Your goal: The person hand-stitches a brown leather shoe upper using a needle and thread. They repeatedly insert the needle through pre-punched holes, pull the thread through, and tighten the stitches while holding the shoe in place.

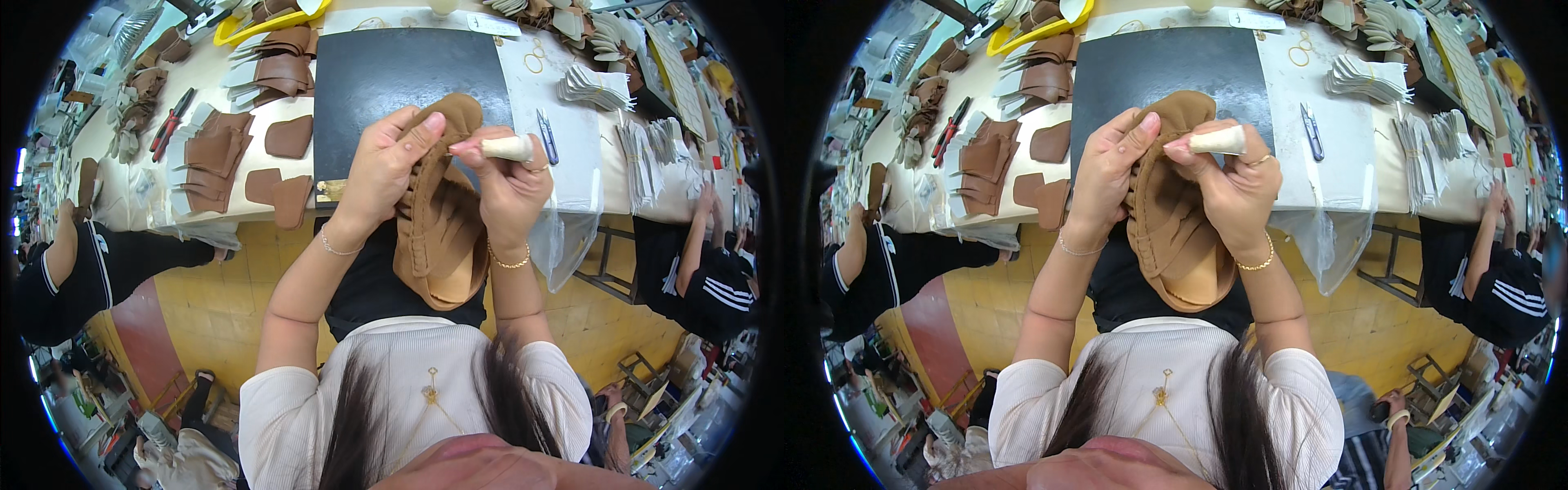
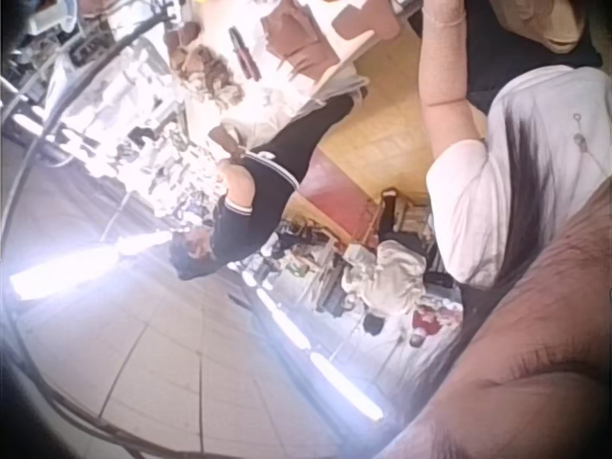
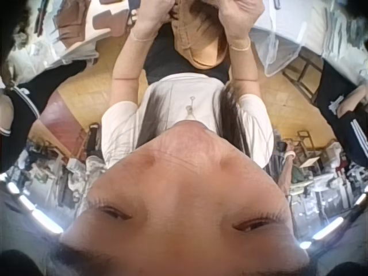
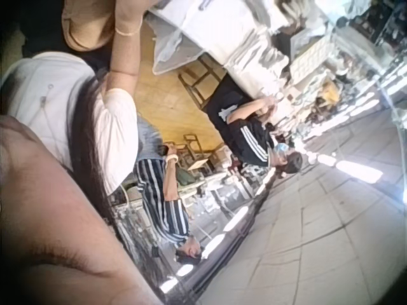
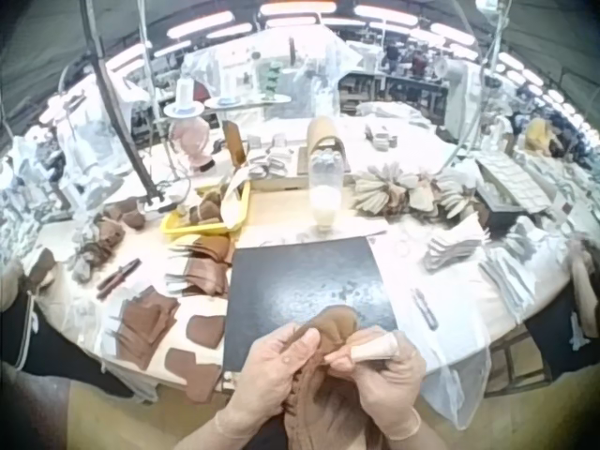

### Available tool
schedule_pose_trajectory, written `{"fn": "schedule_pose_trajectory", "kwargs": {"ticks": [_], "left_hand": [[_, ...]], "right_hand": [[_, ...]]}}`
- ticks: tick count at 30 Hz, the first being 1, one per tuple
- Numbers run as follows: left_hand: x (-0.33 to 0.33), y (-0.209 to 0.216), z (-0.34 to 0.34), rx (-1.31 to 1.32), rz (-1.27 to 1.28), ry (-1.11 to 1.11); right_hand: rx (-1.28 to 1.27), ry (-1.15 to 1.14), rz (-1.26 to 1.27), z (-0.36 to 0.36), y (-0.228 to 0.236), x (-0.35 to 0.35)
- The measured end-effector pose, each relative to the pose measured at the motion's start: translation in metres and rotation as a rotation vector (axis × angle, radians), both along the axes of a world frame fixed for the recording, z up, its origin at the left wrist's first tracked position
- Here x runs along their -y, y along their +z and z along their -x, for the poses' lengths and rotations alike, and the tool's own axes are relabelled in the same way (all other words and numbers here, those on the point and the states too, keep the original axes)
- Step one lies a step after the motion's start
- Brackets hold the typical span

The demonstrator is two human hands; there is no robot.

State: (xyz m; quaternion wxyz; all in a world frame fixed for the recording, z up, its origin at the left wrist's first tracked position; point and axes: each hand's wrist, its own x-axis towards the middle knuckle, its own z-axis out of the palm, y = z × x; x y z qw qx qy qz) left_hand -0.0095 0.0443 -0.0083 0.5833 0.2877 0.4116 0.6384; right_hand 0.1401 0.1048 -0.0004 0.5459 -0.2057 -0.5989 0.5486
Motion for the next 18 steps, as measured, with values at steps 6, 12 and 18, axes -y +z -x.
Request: {"fn": "schedule_pose_trajectory", "kwargs": {"ticks": [6, 12, 18], "left_hand": [[0.013, 0.008, 0.019, 0.168, 0.07, 0.233], [0.008, -0.003, 0.017, 0.222, 0.086, 0.243], [0.004, -0.012, 0.028, 0.362, 0.051, 0.212]], "right_hand": [[-0.343, -0.15, -0.103, -0.058, 0.041, -0.045], [-0.299, -0.078, 0.292, -0.06, -0.011, -0.04], [-0.271, 0.057, 0.301, -0.045, 0.002, -0.043]]}}
